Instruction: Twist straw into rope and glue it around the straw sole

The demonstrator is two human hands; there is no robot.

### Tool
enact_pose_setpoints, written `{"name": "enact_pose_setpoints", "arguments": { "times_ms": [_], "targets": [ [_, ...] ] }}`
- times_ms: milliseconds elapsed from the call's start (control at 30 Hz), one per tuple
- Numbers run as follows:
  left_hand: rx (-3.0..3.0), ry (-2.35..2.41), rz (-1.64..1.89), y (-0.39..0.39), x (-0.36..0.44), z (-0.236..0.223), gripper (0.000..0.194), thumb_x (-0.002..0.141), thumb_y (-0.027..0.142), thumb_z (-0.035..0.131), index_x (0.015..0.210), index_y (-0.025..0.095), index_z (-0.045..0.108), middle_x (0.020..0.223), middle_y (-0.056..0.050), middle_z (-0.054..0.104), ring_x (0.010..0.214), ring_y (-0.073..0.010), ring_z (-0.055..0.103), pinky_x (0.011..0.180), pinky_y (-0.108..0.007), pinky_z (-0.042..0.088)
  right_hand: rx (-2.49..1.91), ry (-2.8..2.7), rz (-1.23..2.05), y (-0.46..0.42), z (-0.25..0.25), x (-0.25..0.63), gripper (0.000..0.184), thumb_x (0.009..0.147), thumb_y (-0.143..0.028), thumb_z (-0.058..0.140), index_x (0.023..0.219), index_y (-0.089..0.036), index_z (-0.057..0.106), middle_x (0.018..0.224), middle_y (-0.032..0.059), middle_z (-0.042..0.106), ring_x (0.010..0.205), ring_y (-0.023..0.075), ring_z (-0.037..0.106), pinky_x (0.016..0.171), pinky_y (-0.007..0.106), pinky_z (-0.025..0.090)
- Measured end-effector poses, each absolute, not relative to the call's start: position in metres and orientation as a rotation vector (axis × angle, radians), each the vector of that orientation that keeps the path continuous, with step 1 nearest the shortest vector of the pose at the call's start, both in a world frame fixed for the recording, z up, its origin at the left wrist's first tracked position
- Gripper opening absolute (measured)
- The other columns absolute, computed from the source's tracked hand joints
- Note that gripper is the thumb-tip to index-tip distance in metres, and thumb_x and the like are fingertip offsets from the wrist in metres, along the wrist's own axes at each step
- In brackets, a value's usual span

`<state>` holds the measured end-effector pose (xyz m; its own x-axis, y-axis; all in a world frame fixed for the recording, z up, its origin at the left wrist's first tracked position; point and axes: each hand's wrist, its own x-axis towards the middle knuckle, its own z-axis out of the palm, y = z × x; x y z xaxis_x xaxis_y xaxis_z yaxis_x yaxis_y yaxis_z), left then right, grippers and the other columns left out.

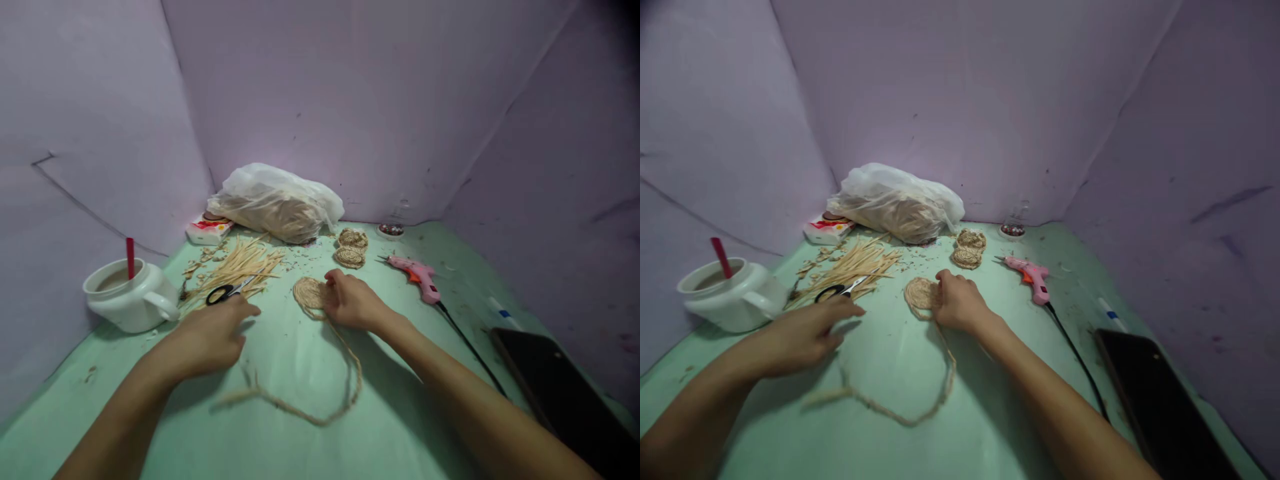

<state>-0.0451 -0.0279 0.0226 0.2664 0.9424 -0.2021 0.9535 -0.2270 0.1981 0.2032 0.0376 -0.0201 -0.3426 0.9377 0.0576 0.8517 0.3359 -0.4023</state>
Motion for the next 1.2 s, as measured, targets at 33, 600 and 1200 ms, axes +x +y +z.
{"name": "enact_pose_setpoints", "arguments": {
  "times_ms": [33, 600, 1200],
  "targets": [
    [2.271, 1.778, 0.045, -0.025, -0.042, 0.025, 0.042, 0.075, 0.025, 0.044, 0.115, 0.022, 0.055, 0.121, -0.007, 0.054, 0.100, -0.0246, 0.055, 0.082, -0.035, 0.042, -1.563, -2.355, 0.466, 0.033, -0.020, 0.211, 0.050, 0.067, -0.023, 0.060, 0.114, -0.014, 0.049, 0.102, 0.0116, 0.063, 0.091, 0.0258, 0.057, 0.078, 0.035, 0.041],
    [2.640, 1.364, 0.077, 0.036, 0.077, -0.010, 0.042, 0.061, 0.027, 0.056, 0.102, 0.020, 0.058, 0.099, -0.008, 0.056, 0.094, -0.0270, 0.050, 0.081, -0.040, 0.041, -1.183, -2.115, 0.704, 0.019, -0.058, 0.246, 0.079, 0.065, -0.025, 0.065, 0.131, -0.002, 0.030, 0.125, 0.0213, 0.048, 0.114, 0.0286, 0.045, 0.098, 0.043, 0.035],
    [2.711, 1.261, -0.009, 0.047, 0.082, -0.001, 0.015, 0.058, 0.028, 0.057, 0.071, 0.020, 0.062, 0.089, -0.004, 0.059, 0.087, -0.0239, 0.048, 0.075, -0.037, 0.036, -1.250, -2.075, 0.791, 0.015, -0.046, 0.244, 0.059, 0.064, -0.017, 0.063, 0.117, -0.011, 0.037, 0.110, 0.0136, 0.051, 0.098, 0.0241, 0.048, 0.086, 0.040, 0.041]
  ]
}}
